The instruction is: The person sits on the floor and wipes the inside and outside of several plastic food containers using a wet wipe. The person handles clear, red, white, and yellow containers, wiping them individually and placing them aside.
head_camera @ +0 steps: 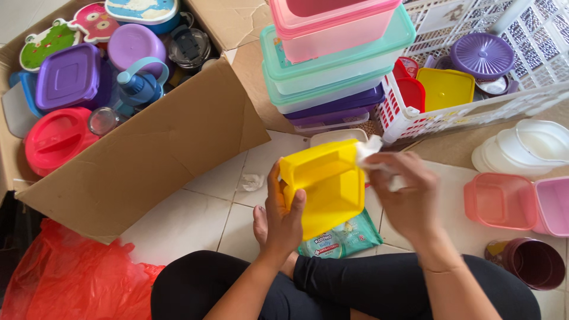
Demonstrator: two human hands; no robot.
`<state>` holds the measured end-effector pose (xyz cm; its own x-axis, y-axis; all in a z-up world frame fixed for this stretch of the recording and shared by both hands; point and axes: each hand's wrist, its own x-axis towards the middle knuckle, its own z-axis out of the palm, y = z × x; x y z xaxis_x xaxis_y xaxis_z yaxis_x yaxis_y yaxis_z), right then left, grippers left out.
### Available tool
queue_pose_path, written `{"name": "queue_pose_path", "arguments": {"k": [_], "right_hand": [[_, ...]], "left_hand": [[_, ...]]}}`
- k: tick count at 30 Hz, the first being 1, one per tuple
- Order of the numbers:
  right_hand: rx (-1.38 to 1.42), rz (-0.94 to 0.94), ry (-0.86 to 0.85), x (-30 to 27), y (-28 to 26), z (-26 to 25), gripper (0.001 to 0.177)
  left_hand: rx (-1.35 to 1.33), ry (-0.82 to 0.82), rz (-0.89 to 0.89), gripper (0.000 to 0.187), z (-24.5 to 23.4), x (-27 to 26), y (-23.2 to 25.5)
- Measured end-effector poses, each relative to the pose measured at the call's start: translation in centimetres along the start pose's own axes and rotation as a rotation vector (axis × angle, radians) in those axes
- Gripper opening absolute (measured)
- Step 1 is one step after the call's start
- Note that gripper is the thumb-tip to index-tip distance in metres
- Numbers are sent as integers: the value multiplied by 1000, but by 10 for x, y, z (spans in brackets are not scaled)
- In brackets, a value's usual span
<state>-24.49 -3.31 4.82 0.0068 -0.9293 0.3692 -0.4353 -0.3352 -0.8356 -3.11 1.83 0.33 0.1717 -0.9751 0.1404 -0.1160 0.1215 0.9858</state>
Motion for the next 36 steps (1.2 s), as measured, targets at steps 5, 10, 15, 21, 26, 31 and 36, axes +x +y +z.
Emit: {"name": "queue_pose_path", "arguments": {"k": [5,10,15,21,26,31,36], "right_hand": [[-277,-135,-117,-10,5,38,20],[-49,55,-347,-26,10,49,30],[97,-230,-340,-40,3,52,51],[149,-49,-378,-41,-19,44,51],[-361,-317,-296,-38,-23,46,51],[-839,-314,-284,-34,4,50,56],[-294,-6,-368,-31,13,45,53]], "left_hand": [[-62,-78,53,77,20,-14,6],[-69,-77,-12,79,27,-20,-5],[-119,-82,-70,69,30,-18,-17],[-196,-174,-99,67,13,-12,-16],[-203,-133,-141,63,4,-5,-9],[-114,-118,-82,64,11,-5,0],[-52,-171,10,65,28,-16,1]]}}
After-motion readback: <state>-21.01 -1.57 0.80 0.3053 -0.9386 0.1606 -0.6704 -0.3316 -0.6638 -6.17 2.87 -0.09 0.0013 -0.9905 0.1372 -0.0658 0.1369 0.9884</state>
